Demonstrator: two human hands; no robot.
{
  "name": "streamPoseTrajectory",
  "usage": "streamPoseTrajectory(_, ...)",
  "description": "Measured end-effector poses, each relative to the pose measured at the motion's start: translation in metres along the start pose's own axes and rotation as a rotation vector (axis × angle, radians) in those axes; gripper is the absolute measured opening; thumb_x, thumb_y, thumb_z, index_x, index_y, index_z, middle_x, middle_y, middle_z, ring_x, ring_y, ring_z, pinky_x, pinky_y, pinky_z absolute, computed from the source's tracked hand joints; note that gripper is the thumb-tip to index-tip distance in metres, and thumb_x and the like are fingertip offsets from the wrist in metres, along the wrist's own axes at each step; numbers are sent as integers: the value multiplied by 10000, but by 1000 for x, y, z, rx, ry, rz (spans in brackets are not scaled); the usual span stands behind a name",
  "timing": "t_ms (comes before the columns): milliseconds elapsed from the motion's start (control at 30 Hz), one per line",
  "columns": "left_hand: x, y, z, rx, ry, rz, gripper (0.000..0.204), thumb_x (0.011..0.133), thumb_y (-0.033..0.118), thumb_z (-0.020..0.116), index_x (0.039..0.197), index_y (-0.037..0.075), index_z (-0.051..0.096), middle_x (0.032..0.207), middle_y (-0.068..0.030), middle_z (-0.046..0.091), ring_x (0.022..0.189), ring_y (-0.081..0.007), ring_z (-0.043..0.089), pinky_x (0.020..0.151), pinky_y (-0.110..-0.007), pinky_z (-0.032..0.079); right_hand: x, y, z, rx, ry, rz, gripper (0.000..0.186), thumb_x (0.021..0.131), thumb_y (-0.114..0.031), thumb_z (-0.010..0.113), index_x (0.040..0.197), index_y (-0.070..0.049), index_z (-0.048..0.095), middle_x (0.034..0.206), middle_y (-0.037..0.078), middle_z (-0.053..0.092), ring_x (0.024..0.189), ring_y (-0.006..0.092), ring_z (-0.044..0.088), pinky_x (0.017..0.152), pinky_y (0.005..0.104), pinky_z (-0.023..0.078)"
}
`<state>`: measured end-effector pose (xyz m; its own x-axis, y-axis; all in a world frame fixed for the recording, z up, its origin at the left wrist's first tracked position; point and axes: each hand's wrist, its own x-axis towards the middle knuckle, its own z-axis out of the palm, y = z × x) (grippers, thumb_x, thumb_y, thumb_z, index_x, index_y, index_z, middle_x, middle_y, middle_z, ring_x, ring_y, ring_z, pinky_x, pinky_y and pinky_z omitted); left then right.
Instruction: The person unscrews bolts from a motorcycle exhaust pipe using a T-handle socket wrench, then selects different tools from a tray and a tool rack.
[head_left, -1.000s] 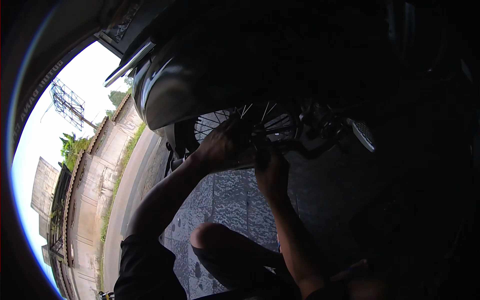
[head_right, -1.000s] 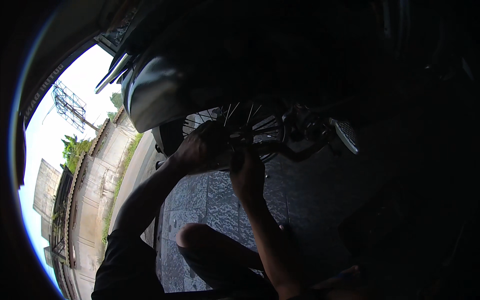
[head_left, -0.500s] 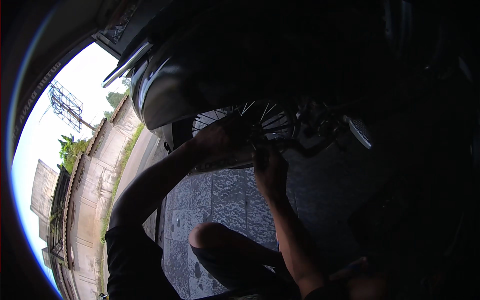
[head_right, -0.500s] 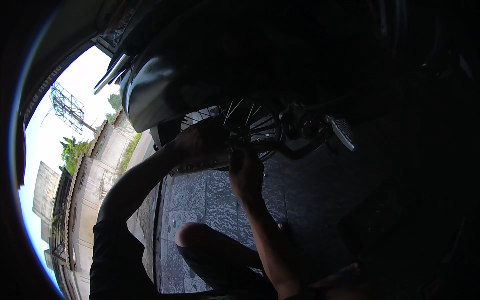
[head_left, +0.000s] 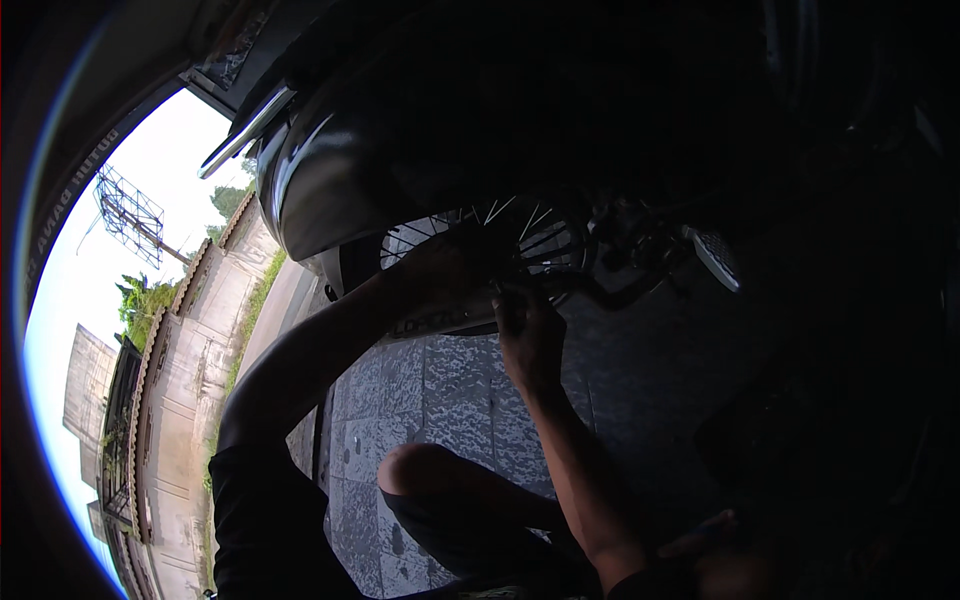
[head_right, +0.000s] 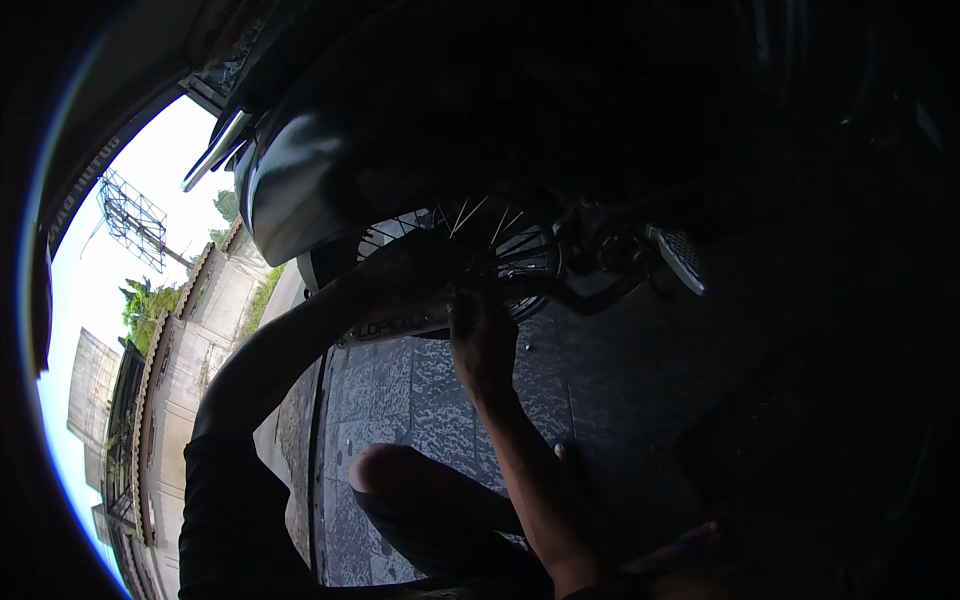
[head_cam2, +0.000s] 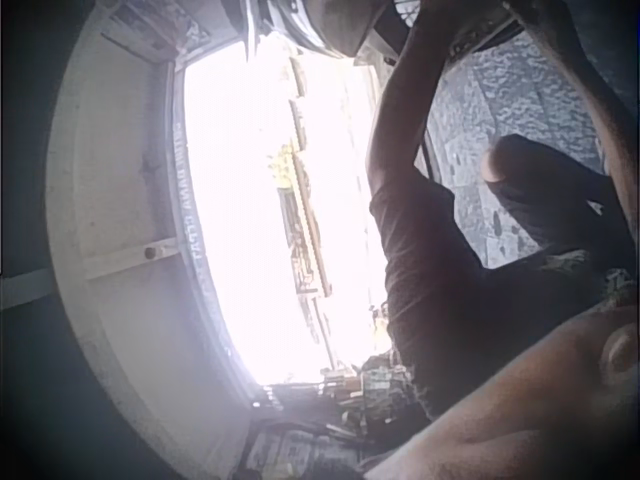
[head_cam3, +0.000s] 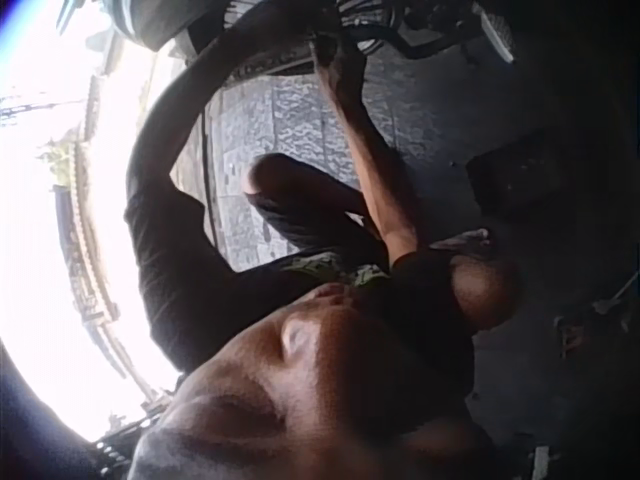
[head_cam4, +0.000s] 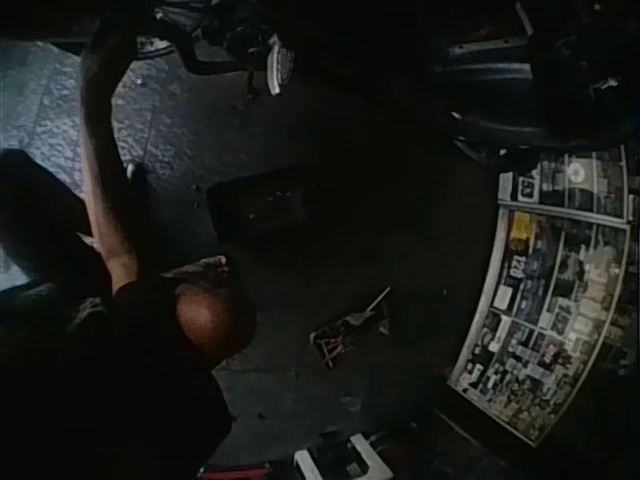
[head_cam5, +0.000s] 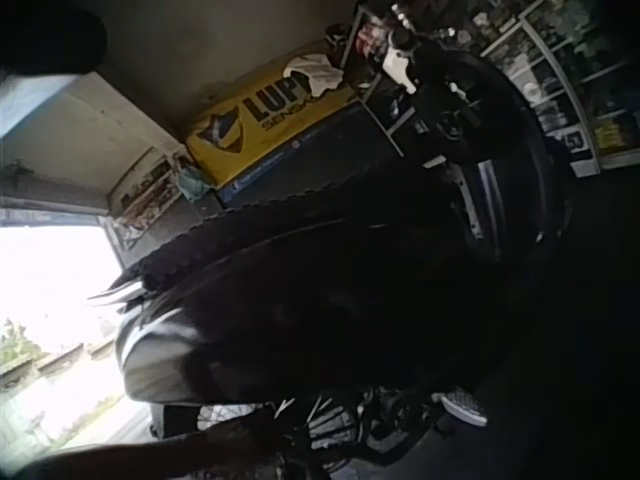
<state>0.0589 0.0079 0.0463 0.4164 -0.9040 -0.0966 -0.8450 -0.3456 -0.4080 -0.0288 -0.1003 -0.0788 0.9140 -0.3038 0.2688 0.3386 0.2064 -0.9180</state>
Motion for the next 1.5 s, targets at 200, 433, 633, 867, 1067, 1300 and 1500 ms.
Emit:
streamPoseTrajectory(200, 3, 3, 1, 33, -53, -41, 274, 862, 180, 651, 1086, 24, 629, 957, -134, 664, 926, -284, 653, 824, -398, 539, 6, -1, 3, 48, 29, 21, 260, 889, -170, 693, 1084, -11, 627, 960, 162, 701, 883, 274, 705, 733, 370, 541)
streamPoseTrajectory(433, 1, 2, -9, -6, 25, -16, 314, 836, 195, 691, 1095, 30, 626, 903, -120, 644, 853, -285, 638, 766, -396, 529, 7, -5, 9, -52, 87, -60, 206, 901, -150, 678, 1036, -3, 629, 935, 150, 704, 861, 277, 709, 710, 366, 549)
streamPoseTrajectory(633, -12, 0, -13, -88, 76, -223, 283, 784, 212, 726, 1005, 42, 676, 890, -116, 631, 872, -297, 621, 769, -417, 512, 3, 1, 21, 18, 142, -108, 156, 899, -96, 666, 1025, -10, 630, 907, 142, 699, 849, 248, 711, 682, 342, 554)
streamPoseTrajectory(867, -70, 38, -56, -99, 463, -640, 199, 701, 30, 761, 871, 11, 660, 899, -132, 610, 860, -323, 598, 738, -410, 492, 5, 9, 23, -23, 155, -125, 137, 887, -63, 676, 1000, -6, 624, 871, 130, 696, 801, 210, 710, 669, 311, 551)
streamPoseTrajectory(1067, -160, 77, -16, -106, 748, -1398, 308, 862, 263, 674, 977, -20, 634, 959, -167, 634, 916, -331, 627, 773, -436, 487, 13, 1, 15, -117, 103, -154, 170, 870, -120, 708, 979, -16, 629, 854, 132, 696, 786, 268, 700, 666, 358, 527)
streamPoseTrajectory(1300, -185, 75, 16, -871, 877, -1662, 531, 908, 507, 605, 995, -15, 645, 723, -73, 608, 597, -159, 529, 547, -322, 403, 33, -1, -2, -306, -157, -90, 258, 791, -153, 783, 958, -12, 647, 843, 126, 695, 767, 250, 687, 682, 358, 517)
streamPoseTrajectory(1500, -188, 82, 20, -1093, 1041, -1599, 554, 851, 533, 650, 985, -5, 636, 718, -27, 561, 564, -82, 443, 493, -245, 330, 65, -19, -19, -667, -307, -244, 648, 672, -238, 863, 1201, 13, 586, 1218, 168, 575, 1124, 318, 570, 944, 421, 485)
